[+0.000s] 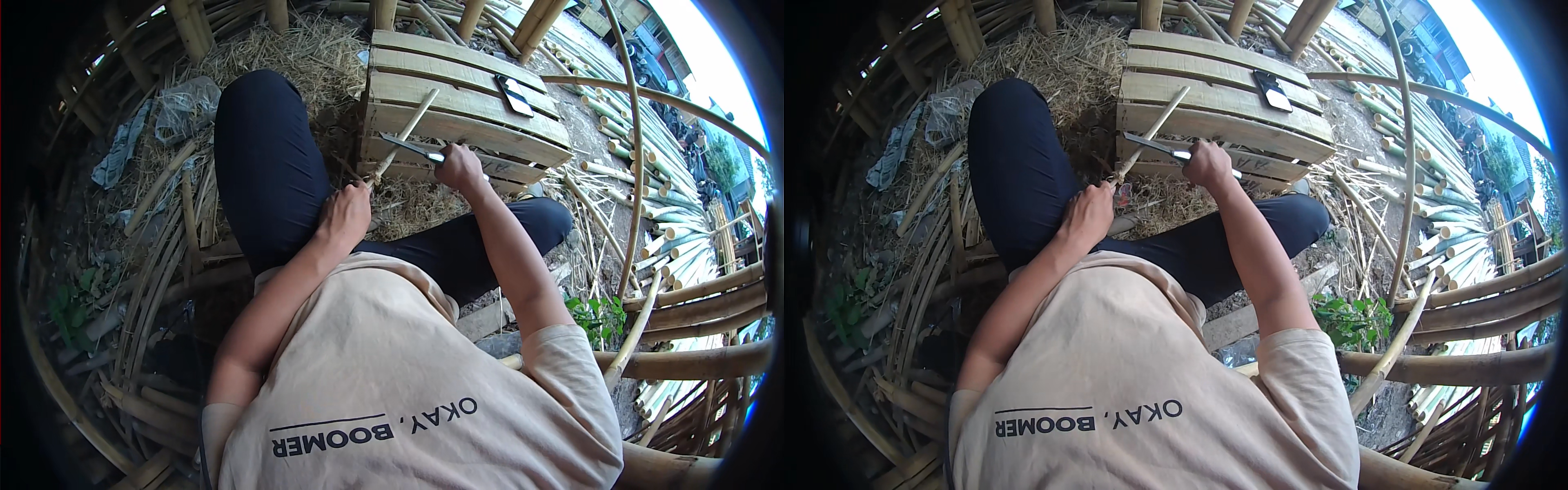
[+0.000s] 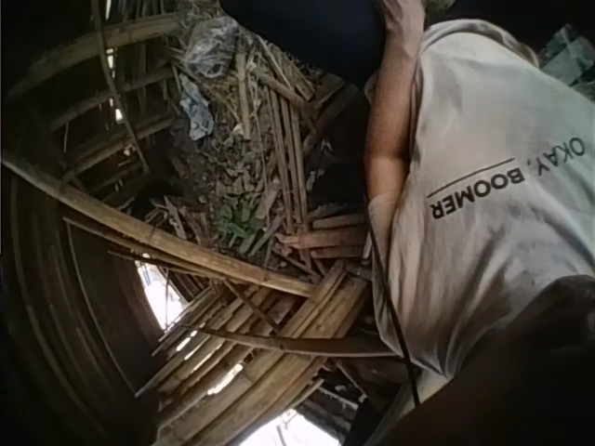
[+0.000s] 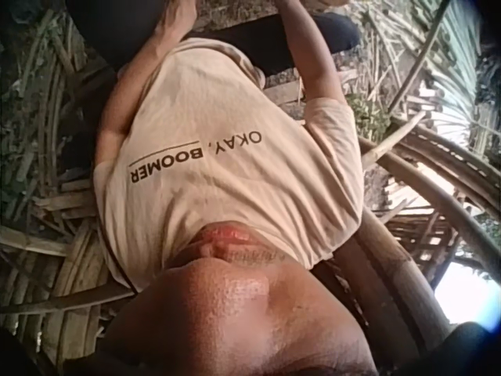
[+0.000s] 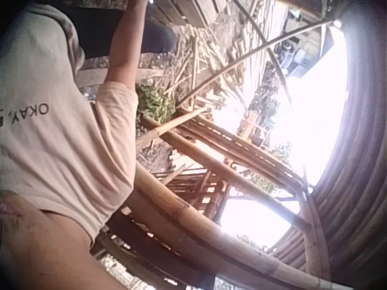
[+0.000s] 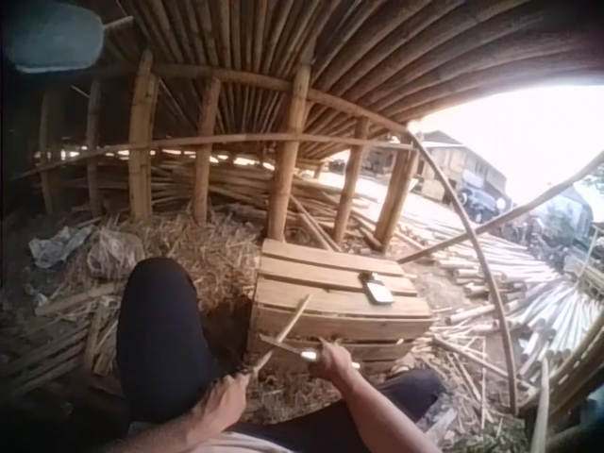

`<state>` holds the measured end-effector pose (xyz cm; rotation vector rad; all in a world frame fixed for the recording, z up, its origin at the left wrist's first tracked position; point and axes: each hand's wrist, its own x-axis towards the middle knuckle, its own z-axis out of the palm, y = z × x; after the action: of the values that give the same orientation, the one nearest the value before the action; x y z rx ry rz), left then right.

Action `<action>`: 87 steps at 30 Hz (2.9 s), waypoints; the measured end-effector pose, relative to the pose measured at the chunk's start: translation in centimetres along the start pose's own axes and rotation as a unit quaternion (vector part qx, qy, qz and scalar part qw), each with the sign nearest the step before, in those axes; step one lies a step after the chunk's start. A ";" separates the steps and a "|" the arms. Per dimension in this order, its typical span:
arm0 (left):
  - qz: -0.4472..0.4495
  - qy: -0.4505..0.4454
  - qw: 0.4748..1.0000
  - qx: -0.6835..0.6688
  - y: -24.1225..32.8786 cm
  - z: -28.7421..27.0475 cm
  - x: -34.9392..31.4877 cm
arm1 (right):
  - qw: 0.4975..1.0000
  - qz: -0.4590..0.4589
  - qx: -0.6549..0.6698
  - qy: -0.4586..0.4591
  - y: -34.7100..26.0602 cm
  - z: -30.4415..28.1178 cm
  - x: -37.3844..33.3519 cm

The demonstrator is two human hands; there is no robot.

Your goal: The person strips the outer layer from a thin bamboo stick using a knife while holding it over a wooden crate.

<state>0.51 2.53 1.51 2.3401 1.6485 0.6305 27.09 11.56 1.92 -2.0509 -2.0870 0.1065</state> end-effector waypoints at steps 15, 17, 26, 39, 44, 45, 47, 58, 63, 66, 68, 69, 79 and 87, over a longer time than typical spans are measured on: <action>0.000 -0.008 1.000 -0.012 0.5 -0.7 -0.4 | 0.995 -0.090 0.050 0.018 -1.9 -1.8 -2.1; -0.006 -0.009 1.000 -0.015 0.7 -0.8 -0.4 | 0.990 -0.123 0.072 0.021 -3.2 -2.7 -3.2; 0.011 -0.007 1.000 -0.023 0.8 -1.0 -0.5 | 0.995 -0.081 0.054 0.014 -3.6 0.1 -3.5; 0.011 -0.006 0.999 -0.032 0.6 -1.2 -0.4 | 0.996 0.050 0.040 0.059 2.2 -0.7 -0.1; 0.009 -0.008 0.999 -0.031 0.8 -1.2 -0.5 | 0.991 -0.117 0.053 -0.035 0.7 0.3 -2.0; 0.011 -0.008 0.999 -0.034 0.8 -1.2 -0.4 | 0.992 -0.108 0.059 -0.041 0.3 0.3 -2.0; 0.015 -0.008 0.999 -0.039 0.5 -1.3 -0.3 | 0.994 -0.089 0.051 -0.042 -0.5 0.2 -1.9; 0.015 0.001 0.999 -0.041 0.5 -0.9 -0.5 | 0.995 0.072 0.054 0.036 2.9 -1.0 0.3; -0.001 -0.011 0.999 -0.037 0.8 -1.3 -0.5 | 0.997 0.029 0.072 0.011 1.1 -0.7 -0.7; -0.003 -0.015 0.999 -0.036 0.9 -1.4 -0.6 | 0.993 -0.078 0.079 -0.035 -0.3 -0.8 -2.1; -0.003 -0.022 0.999 -0.037 1.2 -1.6 -0.5 | 0.992 -0.084 0.084 -0.032 -1.1 -0.6 -2.6; -0.005 -0.023 0.999 -0.033 1.3 -1.7 -0.5 | 0.992 -0.087 0.086 -0.031 -1.6 -0.6 -2.8; -0.007 -0.016 1.000 -0.022 0.8 -1.3 -0.4 | 0.999 -0.029 0.021 -0.001 -2.2 -0.9 -2.6; 0.002 -0.008 1.000 -0.018 0.6 -0.8 -0.4 | 0.997 0.066 0.017 0.043 1.6 -1.9 -1.6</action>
<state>0.55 1.92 2.39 2.3184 1.6131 0.6358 29.06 9.86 3.33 -2.1310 -1.8866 0.0725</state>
